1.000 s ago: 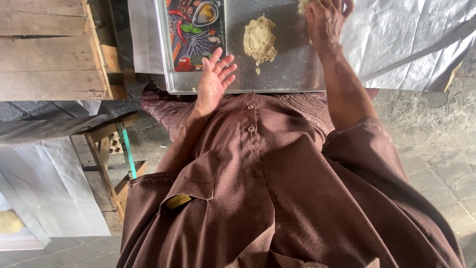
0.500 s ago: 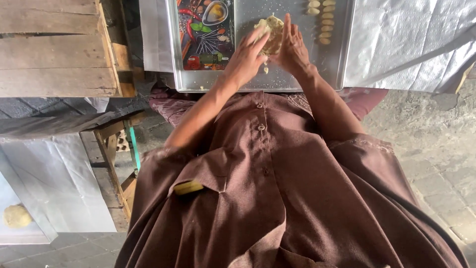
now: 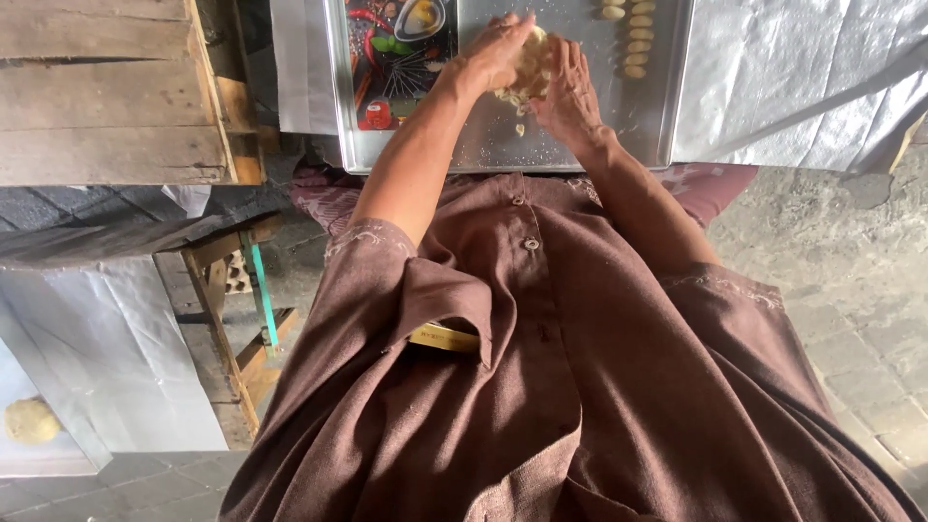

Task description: The person is manually forming small dough balls by pinching pieces from a larger dough mass, rolling them between their palms, and arranging them in rows on a tray.

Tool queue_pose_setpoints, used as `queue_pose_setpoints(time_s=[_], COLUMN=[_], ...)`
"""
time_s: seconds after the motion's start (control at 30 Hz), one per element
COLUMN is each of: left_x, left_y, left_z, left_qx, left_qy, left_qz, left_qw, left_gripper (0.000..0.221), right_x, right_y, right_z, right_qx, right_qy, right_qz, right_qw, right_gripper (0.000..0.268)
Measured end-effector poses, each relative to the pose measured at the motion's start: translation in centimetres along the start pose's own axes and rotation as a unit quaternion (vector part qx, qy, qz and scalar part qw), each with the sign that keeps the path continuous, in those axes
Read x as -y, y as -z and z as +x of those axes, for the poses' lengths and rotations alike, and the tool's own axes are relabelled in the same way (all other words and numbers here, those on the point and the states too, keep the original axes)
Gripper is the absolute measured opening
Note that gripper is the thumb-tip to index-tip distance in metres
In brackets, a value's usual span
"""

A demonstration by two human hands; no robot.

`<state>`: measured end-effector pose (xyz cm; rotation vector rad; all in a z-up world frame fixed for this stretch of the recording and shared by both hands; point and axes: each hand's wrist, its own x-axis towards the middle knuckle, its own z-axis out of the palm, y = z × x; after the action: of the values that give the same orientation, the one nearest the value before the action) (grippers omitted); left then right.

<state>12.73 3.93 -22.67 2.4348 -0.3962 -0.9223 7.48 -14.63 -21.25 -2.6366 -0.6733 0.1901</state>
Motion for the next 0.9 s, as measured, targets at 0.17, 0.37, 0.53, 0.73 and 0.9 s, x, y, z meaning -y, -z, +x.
queue_pose_setpoints(time_s=[0.17,0.37,0.53,0.73,0.9], left_x=[-0.7,-2.8,-1.3,0.0,0.8], left_y=[-1.1,-4.3,-9.0,-11.2,-11.4], left_z=[-1.4,-8.1,-9.5,-10.1,-8.2], left_qx=[-0.191,-0.357,-0.338,-0.332,-0.284], left_qy=[-0.158,-0.187,-0.282,-0.304,-0.123], left_qz=[0.091,0.282,0.187,0.092,0.151], left_qw=[0.965,0.871,0.879,0.888,0.939], left_gripper=[0.053,0.032,0.01,0.008,0.083], right_x=[3.3,0.8,1.1,2.0,3.5], right_y=[4.7,1.7,3.9,5.1,6.7], right_z=[1.5,-1.7,-4.8,-7.1,-4.5], right_qx=[0.146,-0.106,-0.079,-0.034,0.049], right_qy=[-0.073,0.092,0.18,0.187,0.12], right_qz=[0.034,0.06,0.045,0.072,0.041], right_qw=[0.986,0.988,0.98,0.979,0.991], right_gripper=[0.094,0.019,0.03,0.017,0.053])
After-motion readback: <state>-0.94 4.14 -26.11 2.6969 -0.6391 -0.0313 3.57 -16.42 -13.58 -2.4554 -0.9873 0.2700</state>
